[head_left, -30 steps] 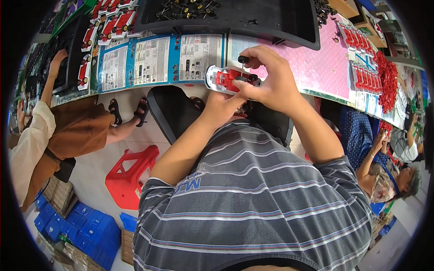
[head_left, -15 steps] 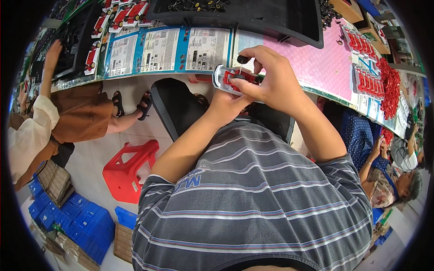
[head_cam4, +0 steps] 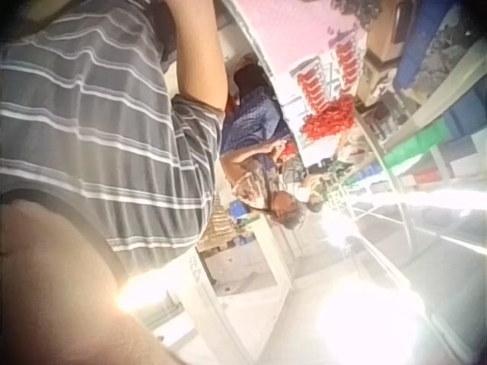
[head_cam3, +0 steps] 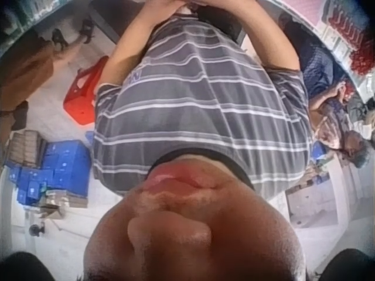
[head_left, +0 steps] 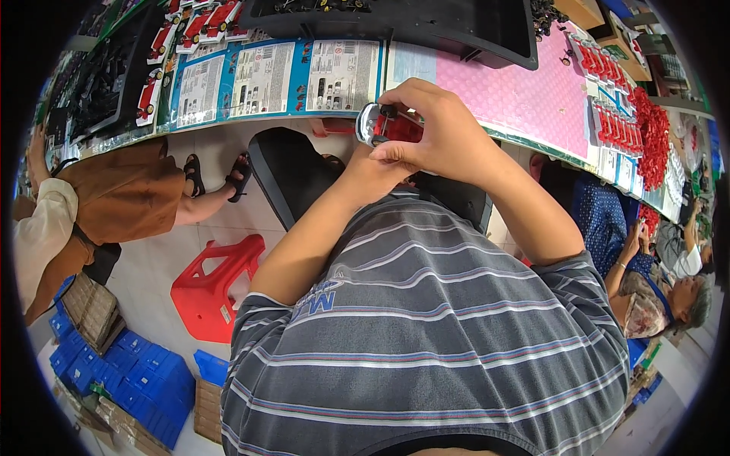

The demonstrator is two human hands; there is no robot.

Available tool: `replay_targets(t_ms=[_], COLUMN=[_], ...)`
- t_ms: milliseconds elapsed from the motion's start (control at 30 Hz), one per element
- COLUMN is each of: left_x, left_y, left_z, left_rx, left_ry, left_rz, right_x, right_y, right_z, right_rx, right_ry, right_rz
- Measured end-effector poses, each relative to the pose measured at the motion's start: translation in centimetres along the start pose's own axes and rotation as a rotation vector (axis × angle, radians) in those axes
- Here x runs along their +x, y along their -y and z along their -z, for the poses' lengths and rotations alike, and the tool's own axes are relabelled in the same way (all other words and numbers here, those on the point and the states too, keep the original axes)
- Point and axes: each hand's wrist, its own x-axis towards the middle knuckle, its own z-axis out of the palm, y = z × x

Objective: The person assembles toy cars by picking up car bodies, attaching wheel axles onto the chassis by hand, and placing the assembled cars on the table.

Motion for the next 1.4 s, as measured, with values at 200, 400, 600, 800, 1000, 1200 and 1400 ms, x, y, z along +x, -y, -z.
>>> replay_targets(t_ms=[200, 400, 600, 800, 1000, 1200, 1400], left_x=[-0.2, -0.6, -1.5, -1.5, -1.0, 1.4, 1.5], left_y=[-0.2, -0.7, -2.2, -4.9, -7.5, -9.9, -9.2], left_z=[0.4, 1.5, 5.6, 15.3, 27.6, 34.9, 39.2], left_rx=[0.018, -0.097, -0.534, -0.114, 0.215, 0.433, 0.647], left_ry=[0.033, 0.013, -0.126, -0.516, -0.824, -0.939, -1.097], left_rz=[0.029, 0.002, -0.105, -0.171, -0.017, 0.098, 0.081], right_x=[0.3, 0.4, -2.3, -7.8, -8.1, -8.9, -11.8], right_y=[0.0, -0.2, -5.4, -14.9, -15.3, -15.3, -14.5], right_z=[-0.7, -0.4, 1.1, 2.4, 1.3, 2.2, 7.9], right_rx=[-0.008, 0.025, 0.024, -0.349, -0.444, -0.324, -0.478], right_ry=[-0.033, -0.075, -0.337, -0.613, -0.683, -0.639, -0.752], right_rz=[-0.002, -0.029, -0.233, -0.404, -0.326, -0.353, -0.397])
